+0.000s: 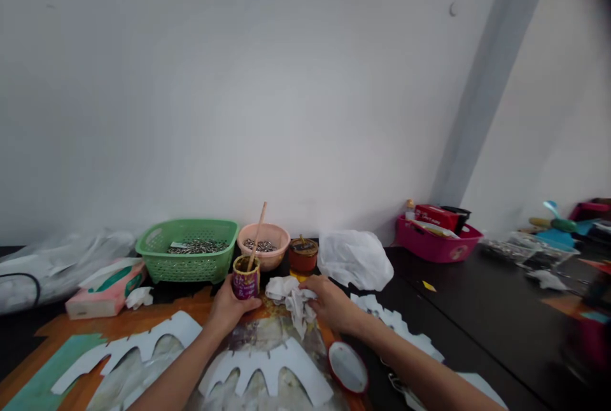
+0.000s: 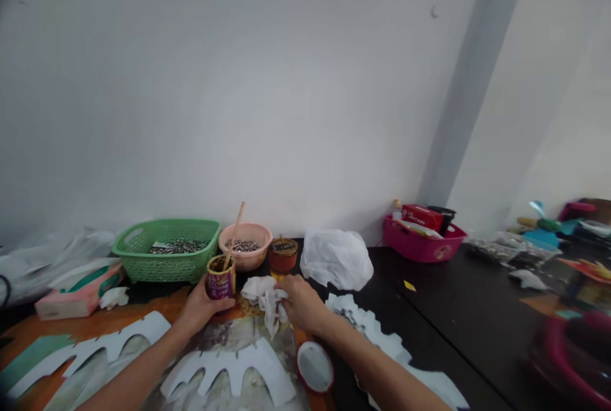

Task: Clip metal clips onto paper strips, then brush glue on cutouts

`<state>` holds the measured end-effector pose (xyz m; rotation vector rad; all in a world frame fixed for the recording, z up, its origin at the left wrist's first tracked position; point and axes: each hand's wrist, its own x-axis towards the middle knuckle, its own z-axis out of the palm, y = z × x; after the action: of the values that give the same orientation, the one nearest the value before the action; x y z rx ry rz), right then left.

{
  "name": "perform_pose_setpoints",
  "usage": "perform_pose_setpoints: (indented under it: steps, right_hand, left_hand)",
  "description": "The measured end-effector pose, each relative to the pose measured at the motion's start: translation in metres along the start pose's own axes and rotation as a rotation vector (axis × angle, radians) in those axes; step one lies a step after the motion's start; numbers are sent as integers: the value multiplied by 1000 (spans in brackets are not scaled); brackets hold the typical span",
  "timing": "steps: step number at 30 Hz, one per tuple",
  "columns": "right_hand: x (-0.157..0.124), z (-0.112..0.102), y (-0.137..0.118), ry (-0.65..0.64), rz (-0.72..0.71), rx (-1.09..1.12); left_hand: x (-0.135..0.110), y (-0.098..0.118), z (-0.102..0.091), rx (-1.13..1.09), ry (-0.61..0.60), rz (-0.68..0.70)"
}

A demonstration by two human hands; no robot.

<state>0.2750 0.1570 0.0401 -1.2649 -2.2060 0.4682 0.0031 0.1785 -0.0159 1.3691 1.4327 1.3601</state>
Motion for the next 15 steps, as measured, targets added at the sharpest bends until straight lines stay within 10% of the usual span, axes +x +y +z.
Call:
perform_pose_setpoints:
  steps: [7,15]
  right_hand:
    - [18,-26,-31,53,-54,80]
    - [113,4,-72,203,-27,343]
  left_hand:
    - [2,-6,3,-9,3,18]
    - [-3,1,0,30,3,91]
